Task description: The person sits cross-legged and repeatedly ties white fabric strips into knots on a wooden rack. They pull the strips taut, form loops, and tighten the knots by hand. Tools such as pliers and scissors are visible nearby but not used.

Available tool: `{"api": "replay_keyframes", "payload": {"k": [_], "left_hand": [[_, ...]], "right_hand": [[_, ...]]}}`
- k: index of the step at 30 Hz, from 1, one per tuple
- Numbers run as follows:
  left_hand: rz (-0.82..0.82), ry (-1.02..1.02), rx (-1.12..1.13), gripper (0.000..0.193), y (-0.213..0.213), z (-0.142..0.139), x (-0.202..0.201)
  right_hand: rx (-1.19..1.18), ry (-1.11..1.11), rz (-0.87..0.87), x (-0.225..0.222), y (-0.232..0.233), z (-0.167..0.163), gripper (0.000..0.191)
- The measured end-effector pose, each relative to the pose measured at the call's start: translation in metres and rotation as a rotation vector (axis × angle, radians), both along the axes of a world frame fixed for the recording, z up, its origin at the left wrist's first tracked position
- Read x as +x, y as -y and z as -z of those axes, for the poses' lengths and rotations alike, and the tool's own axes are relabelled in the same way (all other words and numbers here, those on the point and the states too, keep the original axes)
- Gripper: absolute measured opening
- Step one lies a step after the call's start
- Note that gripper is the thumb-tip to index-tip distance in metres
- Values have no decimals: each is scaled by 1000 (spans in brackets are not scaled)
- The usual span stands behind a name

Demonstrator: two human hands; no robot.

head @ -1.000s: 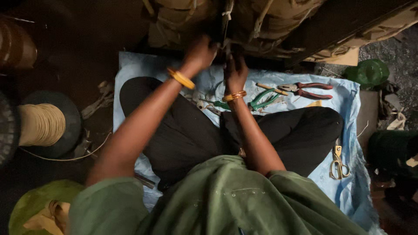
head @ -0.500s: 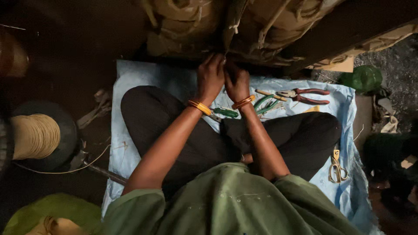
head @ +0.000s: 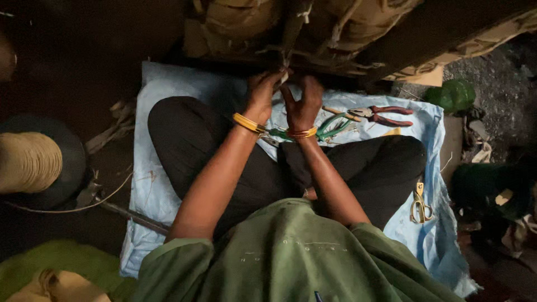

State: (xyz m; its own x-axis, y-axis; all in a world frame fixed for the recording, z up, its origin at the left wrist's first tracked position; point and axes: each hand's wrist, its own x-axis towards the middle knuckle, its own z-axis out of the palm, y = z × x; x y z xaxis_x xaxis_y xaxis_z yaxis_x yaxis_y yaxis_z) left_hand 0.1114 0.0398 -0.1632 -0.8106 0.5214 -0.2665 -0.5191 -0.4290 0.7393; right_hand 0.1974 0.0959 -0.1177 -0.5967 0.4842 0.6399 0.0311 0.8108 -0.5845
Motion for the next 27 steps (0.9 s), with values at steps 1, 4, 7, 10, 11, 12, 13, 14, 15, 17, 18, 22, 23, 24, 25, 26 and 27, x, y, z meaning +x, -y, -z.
{"api": "replay_keyframes", "payload": {"k": [1,4,7,10,11,12,13,14,15,17,18,22,23,24,25,26,27], "left_hand": [[-16,27,1,14,-1,1,0],[-38,53,66,12,-2,4,0],[6,88,74,13,2,2,-3],[59,-9,38,16,10,-5,-7],[78,-68,29,18,11,-9,-7],[63,-159,-76,17,12,-11,-7],[50,-248,-182,17,11,-13,-5],[36,-333,-291,18,10,-13,-4],[14,-283,-351,18,9,-12,-1],[-32,-194,-465,19,4,-6,4],[-150,-355,-439,17,2,-1,5],[-285,-379,-235,19,-7,16,8],[-248,-227,-165,22,-8,17,9],[-224,-193,-128,22,-9,19,9],[-205,-163,-90,22,-9,20,9],[-186,-132,-54,23,-9,20,9],[-132,-157,-150,20,-7,18,9]], "right_hand": [[212,-26,93,0,1,-4,39],[374,-32,-72,2,-1,-17,29],[157,-65,-210,1,-2,-20,20],[-143,-68,-272,-1,4,-10,18],[-514,-76,-277,-3,7,-5,13],[-885,-77,-279,-7,12,2,10],[-1259,-71,-278,-10,14,7,12],[-1538,-174,-363,-13,13,12,12],[-1817,-285,-443,-19,12,17,13],[-2056,-322,-514,-31,5,23,15],[-2022,-236,-502,-38,2,24,16],[-2074,-59,-605,-47,-24,29,14],[-2101,-24,-645,-46,-30,27,13],[-2125,11,-691,-45,-36,25,11],[-2146,50,-744,-45,-39,22,10],[-2138,28,-727,-43,-40,18,13],[-2129,7,-705,-36,-42,12,16]]}}
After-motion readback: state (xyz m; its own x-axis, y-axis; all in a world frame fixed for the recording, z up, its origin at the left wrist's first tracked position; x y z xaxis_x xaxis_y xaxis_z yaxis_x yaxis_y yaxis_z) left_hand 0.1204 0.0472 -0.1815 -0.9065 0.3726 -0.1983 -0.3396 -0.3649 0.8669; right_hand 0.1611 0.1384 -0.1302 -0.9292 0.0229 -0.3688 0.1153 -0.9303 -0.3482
